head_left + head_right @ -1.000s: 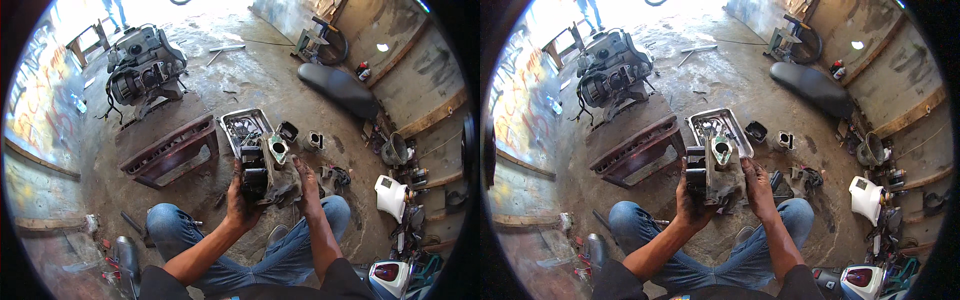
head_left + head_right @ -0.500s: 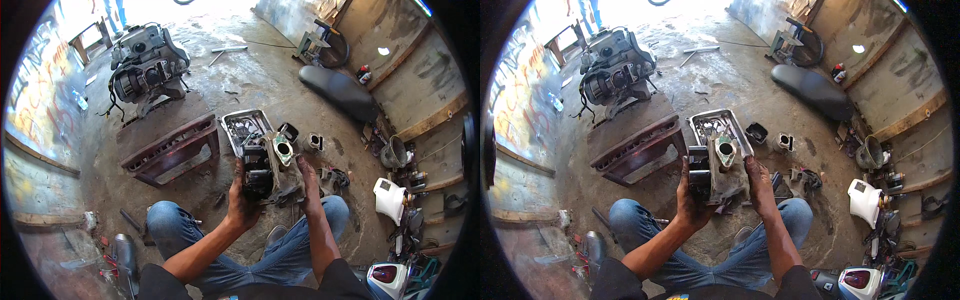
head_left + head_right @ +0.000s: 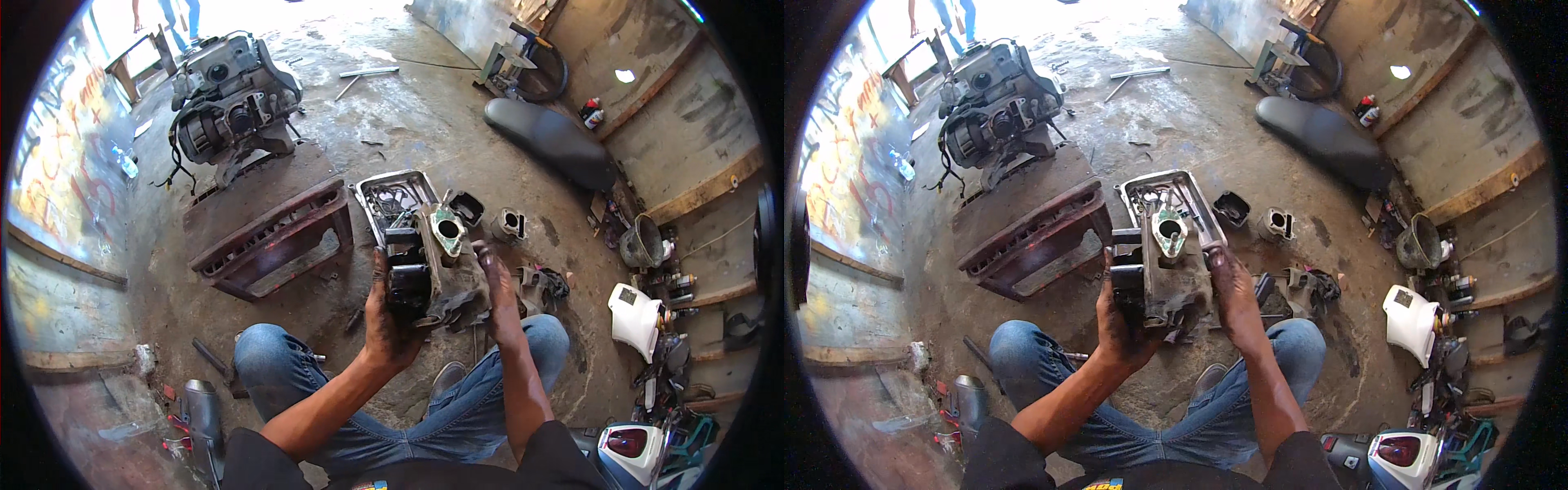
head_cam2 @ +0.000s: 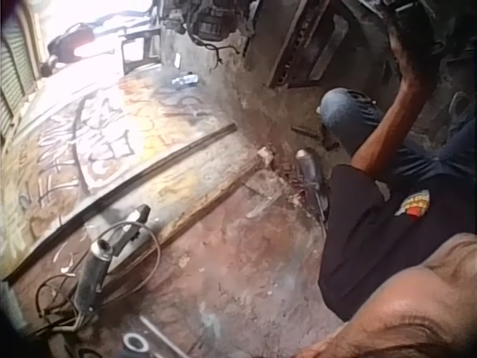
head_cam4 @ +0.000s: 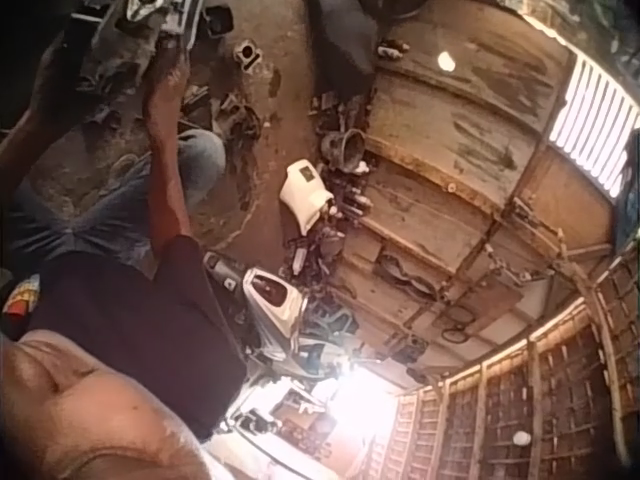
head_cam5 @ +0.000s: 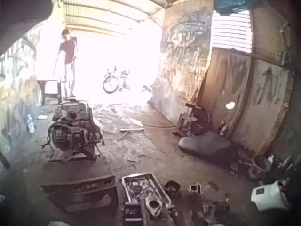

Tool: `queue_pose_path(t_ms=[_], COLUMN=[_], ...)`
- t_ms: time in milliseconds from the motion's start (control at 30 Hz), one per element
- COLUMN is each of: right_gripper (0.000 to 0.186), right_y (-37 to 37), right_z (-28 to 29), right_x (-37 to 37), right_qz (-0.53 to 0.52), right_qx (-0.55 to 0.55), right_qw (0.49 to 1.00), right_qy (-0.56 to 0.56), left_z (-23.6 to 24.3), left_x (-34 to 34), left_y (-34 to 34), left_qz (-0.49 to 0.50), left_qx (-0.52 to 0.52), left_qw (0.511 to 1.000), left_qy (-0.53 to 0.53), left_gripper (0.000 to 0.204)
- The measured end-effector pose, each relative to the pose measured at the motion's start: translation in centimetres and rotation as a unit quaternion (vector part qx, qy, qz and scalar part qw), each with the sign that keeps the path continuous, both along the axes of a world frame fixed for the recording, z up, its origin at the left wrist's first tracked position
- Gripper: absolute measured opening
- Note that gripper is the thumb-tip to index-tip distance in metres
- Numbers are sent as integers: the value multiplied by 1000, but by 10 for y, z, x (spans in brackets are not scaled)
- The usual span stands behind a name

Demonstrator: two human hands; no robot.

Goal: Dismantling a cylinder head and inspecting components from a motorcycle engine.

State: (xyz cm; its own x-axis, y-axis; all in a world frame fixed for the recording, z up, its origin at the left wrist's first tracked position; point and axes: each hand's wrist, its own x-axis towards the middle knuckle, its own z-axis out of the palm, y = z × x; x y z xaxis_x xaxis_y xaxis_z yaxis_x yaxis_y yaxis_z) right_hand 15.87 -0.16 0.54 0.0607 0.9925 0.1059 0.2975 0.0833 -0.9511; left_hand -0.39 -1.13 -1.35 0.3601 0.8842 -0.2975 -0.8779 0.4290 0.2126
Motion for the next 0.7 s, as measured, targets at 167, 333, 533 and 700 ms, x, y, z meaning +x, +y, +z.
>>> queue_pose_path(t_ms=[167, 333, 533, 700], right_gripper=[40, 32, 44, 37], right_y=[1, -3, 5, 8], right_z=[3, -4, -3, 4], right_x=[-2, -8, 6, 0], right_qz=[-12, 65, 50, 44], right_qx=[-138, -83, -119, -216], right_qw=[984, 983, 982, 972], right_qy=[110, 151, 134, 78], left_z=[-1, -18, -20, -24], left_x=[-1, -5, -5, -4], left_y=[-6, -11, -10, -10], left_qz=[7, -6, -10, -6], left_qx=[-12, -24, 2, -28], left_qw=[1000, 997, 997, 999], left_qy=[9, -70, -74, -33], left_gripper=[68, 65, 68, 56])
